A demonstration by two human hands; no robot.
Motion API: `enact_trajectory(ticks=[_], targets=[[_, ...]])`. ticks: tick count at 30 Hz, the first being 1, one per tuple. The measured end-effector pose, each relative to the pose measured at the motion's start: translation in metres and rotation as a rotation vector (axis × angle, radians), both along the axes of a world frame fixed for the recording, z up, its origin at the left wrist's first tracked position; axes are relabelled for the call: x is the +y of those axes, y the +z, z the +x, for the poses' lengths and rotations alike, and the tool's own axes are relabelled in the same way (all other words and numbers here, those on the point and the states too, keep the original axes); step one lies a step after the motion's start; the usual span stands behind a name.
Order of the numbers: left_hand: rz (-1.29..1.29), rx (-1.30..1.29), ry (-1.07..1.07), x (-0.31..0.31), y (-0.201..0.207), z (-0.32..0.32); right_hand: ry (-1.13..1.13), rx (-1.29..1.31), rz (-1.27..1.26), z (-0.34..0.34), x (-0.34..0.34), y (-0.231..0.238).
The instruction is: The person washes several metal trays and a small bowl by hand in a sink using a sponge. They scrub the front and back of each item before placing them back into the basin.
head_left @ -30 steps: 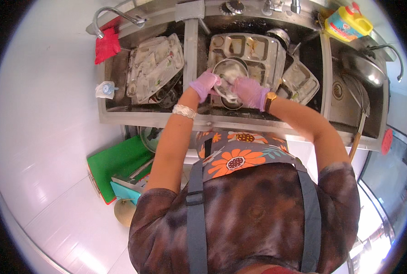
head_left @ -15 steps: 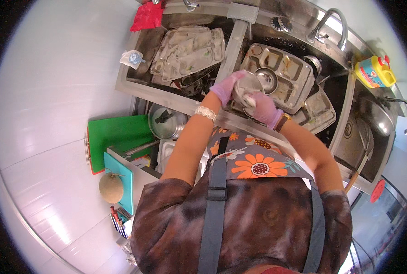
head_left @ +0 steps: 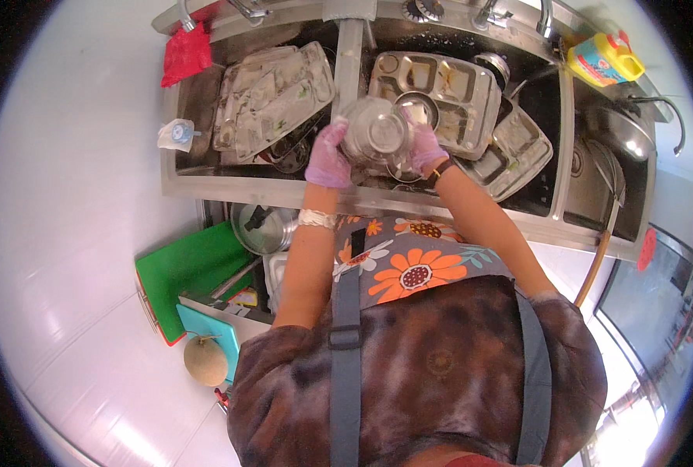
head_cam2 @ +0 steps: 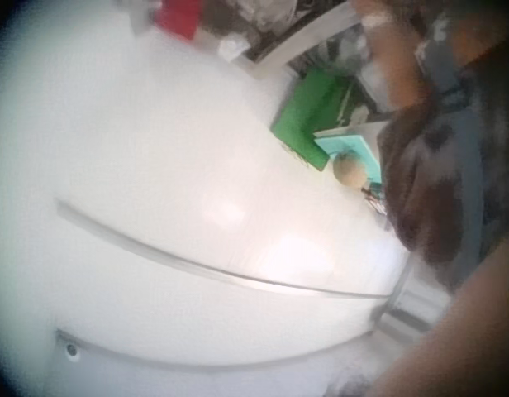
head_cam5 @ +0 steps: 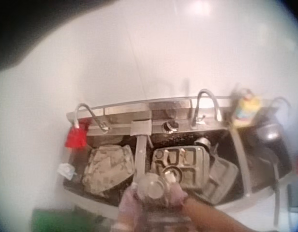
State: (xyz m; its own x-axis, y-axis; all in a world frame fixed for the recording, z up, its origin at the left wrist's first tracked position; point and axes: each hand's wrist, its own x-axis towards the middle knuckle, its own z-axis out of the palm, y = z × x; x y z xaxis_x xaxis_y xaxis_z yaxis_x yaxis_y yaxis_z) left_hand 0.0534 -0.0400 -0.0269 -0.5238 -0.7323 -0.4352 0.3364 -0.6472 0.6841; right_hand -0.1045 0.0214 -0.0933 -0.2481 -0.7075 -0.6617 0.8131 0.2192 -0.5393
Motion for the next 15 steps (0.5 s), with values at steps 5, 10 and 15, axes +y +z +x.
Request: enact_trajectory(ticks=[5,10,15], targets=[[-0.303,-0.584,0.211,-0.069,0.03,0.014,0.584,1.805,0.323,-0.071,0.016,-0.066],[-0.866,-1.21,-0.072,-0.109,-0.001,0.034,1.037,2.362,0.434,-0.056,-0.003,-0.024],[-1.116,-1.533,-0.368,-0.129,-0.04,0.041,1.306,1.918,0.235,-0.037,0.0,-0.09]])
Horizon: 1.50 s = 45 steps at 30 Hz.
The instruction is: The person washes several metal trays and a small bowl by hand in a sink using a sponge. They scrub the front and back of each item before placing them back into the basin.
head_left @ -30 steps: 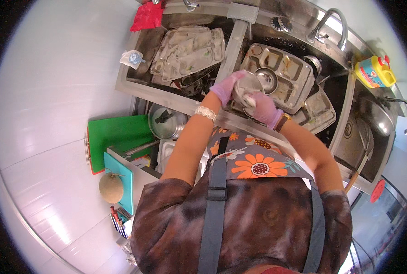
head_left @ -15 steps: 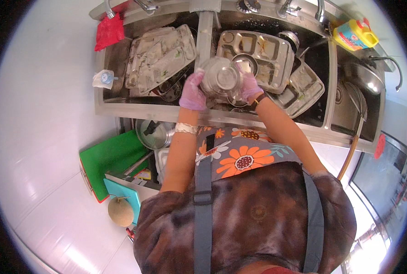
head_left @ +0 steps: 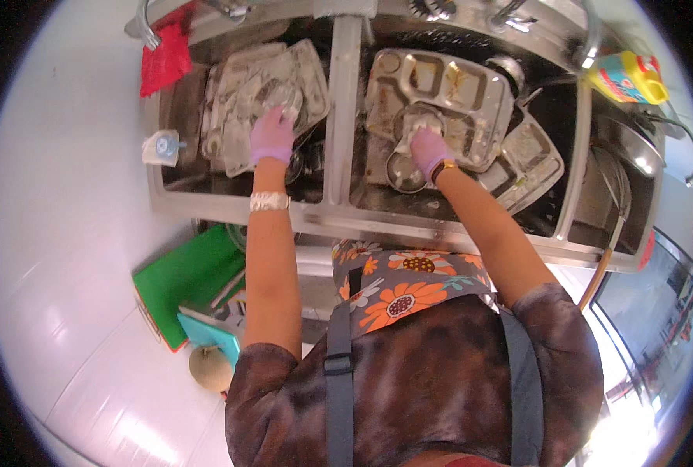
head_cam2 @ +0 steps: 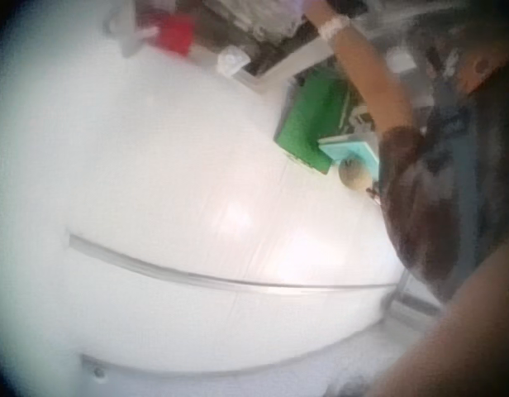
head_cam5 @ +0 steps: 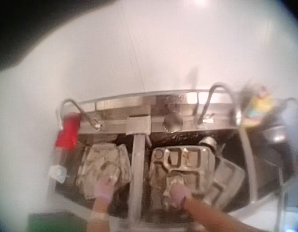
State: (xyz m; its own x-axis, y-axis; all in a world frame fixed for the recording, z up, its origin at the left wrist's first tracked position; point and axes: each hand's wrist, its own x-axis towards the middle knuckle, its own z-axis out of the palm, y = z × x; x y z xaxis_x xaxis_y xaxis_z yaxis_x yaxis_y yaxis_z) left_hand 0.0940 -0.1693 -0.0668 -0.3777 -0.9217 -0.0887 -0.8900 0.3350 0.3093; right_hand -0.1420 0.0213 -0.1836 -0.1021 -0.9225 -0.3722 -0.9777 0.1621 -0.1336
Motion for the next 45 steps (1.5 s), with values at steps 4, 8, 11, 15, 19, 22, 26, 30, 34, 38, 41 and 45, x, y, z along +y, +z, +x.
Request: enact_trajectory(ticks=[4,8,11,15,19,22,26,30,34,38,41,45], targets=[[-0.043,-0.171,0.037,0.005,0.009,-0.015,0.076,-0.02,0.046,-0.005,-0.012,0.012],[-0.44,0.195,-0.064,0.037,0.014,-0.047,-0.143,-0.188,0.032,-0.004,-0.014,0.035],[0.16,0.447,0.02,0.09,-0.01,-0.087,-0.388,-0.316,-0.159,0.017,0.002,0.07],[0.873,1.149,0.287,0.128,-0.058,-0.116,-0.423,-0.461,-0.32,0.048,0.024,0.123],[1.198,0.73,0.149,0.107,0.01,-0.118,0.465,-0.124,-0.51,-0.001,0.042,0.137],[1.128,0.427,-0.184,0.092,0.006,-0.117,0.684,-0.099,-0.2,-0.027,0.041,0.164],[1.248,0.878,0.329,0.127,0.069,-0.14,0.12,-0.257,0.019,-0.009,0.042,0.164],[0.886,1.103,0.096,0.134,0.017,-0.127,-0.236,-0.7,-0.617,0.028,0.05,0.136],[1.202,0.309,-0.082,0.118,0.066,-0.12,0.381,-0.286,-0.312,-0.008,0.058,0.14],[1.665,1.098,0.303,0.11,0.045,-0.11,-0.071,-0.772,-0.378,0.024,0.056,0.171],[1.619,1.432,0.388,0.125,0.017,-0.095,-0.092,-1.135,-0.552,0.015,0.042,0.133],[1.472,1.629,0.517,0.146,0.037,-0.09,-0.184,-0.477,-0.796,0.001,0.028,0.129]])
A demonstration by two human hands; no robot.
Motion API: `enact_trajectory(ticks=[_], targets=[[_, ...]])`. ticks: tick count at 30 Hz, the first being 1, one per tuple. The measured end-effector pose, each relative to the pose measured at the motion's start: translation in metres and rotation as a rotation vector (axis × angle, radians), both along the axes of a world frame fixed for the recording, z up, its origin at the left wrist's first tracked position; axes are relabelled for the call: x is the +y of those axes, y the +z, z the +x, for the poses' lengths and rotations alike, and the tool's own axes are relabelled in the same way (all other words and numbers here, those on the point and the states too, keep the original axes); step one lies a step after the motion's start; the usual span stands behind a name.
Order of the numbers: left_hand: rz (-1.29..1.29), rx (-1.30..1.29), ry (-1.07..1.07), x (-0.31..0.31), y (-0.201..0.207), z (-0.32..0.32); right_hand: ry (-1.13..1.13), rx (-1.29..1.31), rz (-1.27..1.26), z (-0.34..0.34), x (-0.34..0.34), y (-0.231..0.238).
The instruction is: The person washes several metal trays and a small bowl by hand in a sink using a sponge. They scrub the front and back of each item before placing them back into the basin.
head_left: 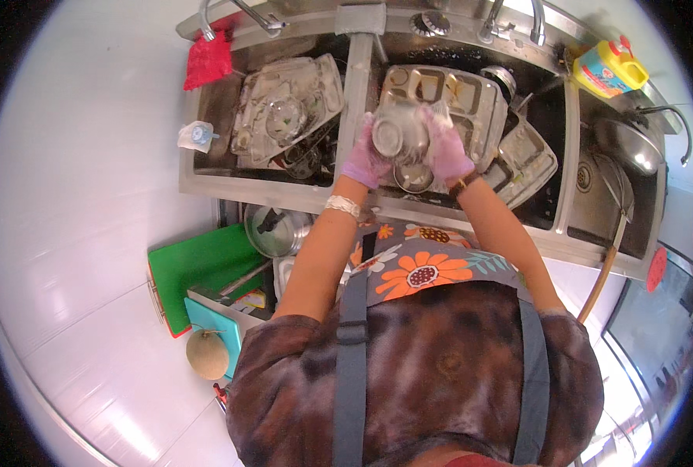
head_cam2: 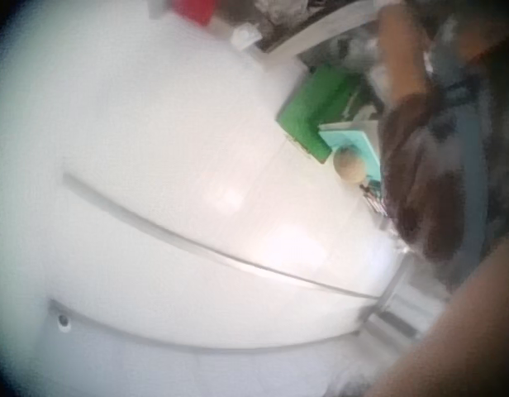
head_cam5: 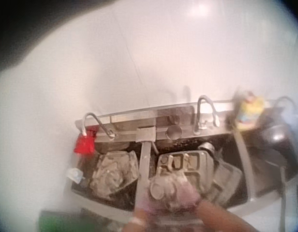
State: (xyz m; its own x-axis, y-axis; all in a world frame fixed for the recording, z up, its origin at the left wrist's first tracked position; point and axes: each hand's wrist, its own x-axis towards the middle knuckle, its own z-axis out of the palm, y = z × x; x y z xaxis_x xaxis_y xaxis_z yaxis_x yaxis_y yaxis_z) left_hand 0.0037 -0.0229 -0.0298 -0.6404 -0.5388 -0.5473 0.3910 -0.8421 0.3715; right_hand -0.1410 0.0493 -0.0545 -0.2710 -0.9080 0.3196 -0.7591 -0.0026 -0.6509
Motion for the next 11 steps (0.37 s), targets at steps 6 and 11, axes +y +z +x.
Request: enact_trajectory(ticks=[6,11], targets=[[-0.581,-0.321,-0.018,-0.039,0.045,0.004,-0.007,-0.254,0.527,-0.028,-0.02,-0.045],[-0.995,-0.849,-0.222,-0.098,0.055,0.043,0.094,0.181,0.406,-0.04,0.01,-0.149]])
